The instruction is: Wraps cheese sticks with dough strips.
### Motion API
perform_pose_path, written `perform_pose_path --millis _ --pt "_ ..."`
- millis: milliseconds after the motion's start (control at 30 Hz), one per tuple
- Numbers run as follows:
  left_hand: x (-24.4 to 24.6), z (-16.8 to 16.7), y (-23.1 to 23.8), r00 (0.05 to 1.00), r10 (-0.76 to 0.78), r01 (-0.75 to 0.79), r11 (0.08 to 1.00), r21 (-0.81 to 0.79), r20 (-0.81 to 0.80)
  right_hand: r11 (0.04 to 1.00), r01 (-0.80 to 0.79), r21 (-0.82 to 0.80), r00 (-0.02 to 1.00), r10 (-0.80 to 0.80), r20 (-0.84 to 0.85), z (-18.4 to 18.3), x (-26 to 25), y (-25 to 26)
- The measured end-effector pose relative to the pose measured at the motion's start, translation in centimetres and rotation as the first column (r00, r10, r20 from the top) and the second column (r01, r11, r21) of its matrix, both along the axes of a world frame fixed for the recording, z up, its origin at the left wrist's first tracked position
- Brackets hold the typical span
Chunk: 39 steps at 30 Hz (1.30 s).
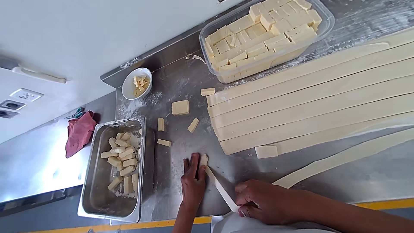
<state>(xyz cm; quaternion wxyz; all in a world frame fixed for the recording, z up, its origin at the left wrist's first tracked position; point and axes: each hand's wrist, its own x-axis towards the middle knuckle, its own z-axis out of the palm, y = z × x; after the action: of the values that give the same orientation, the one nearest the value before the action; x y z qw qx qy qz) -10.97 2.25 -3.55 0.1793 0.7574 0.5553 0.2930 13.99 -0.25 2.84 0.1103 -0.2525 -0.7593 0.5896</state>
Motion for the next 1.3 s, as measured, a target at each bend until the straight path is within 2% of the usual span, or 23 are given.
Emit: perform_pose_path --millis 133,200,267,333,500,600,667,800,900,967,1133,1233,1300 --pt "1.0 -0.6 0.2 1.0 0.028 -0.028 0.999 0.022 -0.003 1.0 0.005 -0.013 1.0 -0.005 0.005 -0.1 0.2 -0.1" --pt "1.0 -0.4 0.6 0.996 0.073 -0.069 0.995 0.068 -0.054 1.0 0.007 -0.021 1.0 -0.006 0.023 -0.1 0.3 -0.2" --pt "1.1 -0.5 0.3 0.995 0.0 0.009 0.995 0.1 -0.096 1.0 0.015 -0.022 1.0 -0.014 0.026 -0.1 0.5 -0.1" --pt "0.9 -0.2 -0.3 0.994 -0.067 0.073 0.995 0.061 -0.09 0.999 0.009 -0.038 0.999 -0.007 0.033 -0.1 0.6 0.1" --pt "1.2 -0.8 -0.3 1.0 0.01 -0.011 0.999 -0.047 -0.005 0.999 -0.001 -0.048 1.0 0.002 0.019 -0.1 0.3 0.1" --pt "1.6 -0.6 0.3 0.998 0.057 -0.057 0.998 0.002 -0.016 0.998 -0.004 -0.06 0.999 0.007 0.041 0.0 0.6 0.0" --pt "1.2 -0.6 0.7 0.993 0.083 -0.08 0.996 0.038 -0.08 0.998 -0.006 -0.066 0.998 0.01 0.062 0.0 0.6 0.0" --pt "0.8 -0.1 -0.3 0.994 -0.068 0.07 0.997 0.022 -0.08 0.993 0.105 -0.051 0.994 -0.103 0.049 -0.6 0.9 -0.4" --pt "0.4 -0.2 -0.1 1.0 -0.009 0.009 0.999 -0.043 0.006 0.98 0.182 -0.082 0.982 -0.177 0.064 -1.0 0.8 -0.6" --pt "1.1 -0.8 -0.4 0.999 -0.023 0.026 0.997 -0.078 0.031 0.969 0.223 -0.107 0.973 -0.214 0.089 -1.0 0.9 -0.6" --pt "1.1 -0.4 0.3 0.998 0.057 -0.056 0.998 0.004 -0.039 0.958 0.251 -0.142 0.961 -0.228 0.159 -1.0 0.8 -0.7" --pt "1.1 -0.3 -0.4 0.994 -0.074 0.074 0.997 0.002 -0.078 0.959 0.249 -0.135 0.959 -0.225 0.17 -0.9 0.9 -0.5" --pt "0.6 0.3 -0.5 0.996 -0.075 0.072 0.996 -0.047 -0.057 0.959 0.241 -0.147 0.961 -0.215 0.174 -1.0 0.7 -0.5"
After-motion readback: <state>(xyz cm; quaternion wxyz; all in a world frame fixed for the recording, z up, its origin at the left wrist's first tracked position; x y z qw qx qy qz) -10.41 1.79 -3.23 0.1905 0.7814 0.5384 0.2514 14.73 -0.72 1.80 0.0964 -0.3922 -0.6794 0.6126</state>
